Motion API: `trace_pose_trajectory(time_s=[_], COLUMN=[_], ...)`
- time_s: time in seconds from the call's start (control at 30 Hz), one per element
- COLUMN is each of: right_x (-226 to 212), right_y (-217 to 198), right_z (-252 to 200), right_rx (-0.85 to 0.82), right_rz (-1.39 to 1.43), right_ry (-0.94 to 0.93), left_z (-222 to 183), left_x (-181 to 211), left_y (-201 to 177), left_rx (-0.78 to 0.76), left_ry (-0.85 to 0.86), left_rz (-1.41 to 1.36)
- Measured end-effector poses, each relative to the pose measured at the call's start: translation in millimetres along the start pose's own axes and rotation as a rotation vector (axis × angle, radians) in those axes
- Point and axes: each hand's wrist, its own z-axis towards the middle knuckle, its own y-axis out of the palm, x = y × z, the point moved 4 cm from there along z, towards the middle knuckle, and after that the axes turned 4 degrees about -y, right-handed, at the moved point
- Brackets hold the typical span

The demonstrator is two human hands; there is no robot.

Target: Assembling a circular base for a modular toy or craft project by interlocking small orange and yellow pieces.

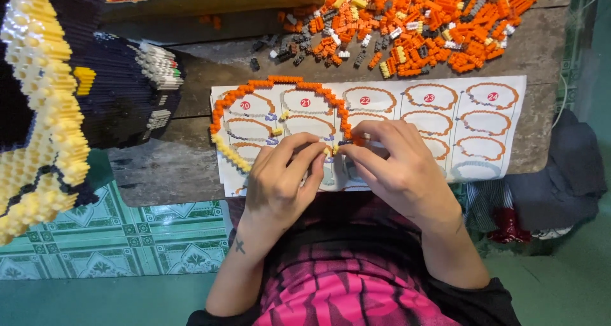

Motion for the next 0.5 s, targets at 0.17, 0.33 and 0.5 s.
trace_pose_trajectory(time_s=[0.17,0.33,0.5], right_x=[1.0,0.5,1.5], right_y=[6.1,5.7,8.0], right_z=[-5.1,-4.4,-5.1], right_rx=[0.068,0.089,0.083], right_rz=[0.011,0.008,0.018], right_ry=[0.000,-0.028,-0.025], left_z=[-3.2,-1.5,-0.4], left_x=[-1.9,-2.0,-3.4], left_y=[2.8,2.9,1.9], left_rx=[0.015,0.033,0.030], left_ry=[0.003,0.000,0.007], left_rz=[0.032,0.038,0.032])
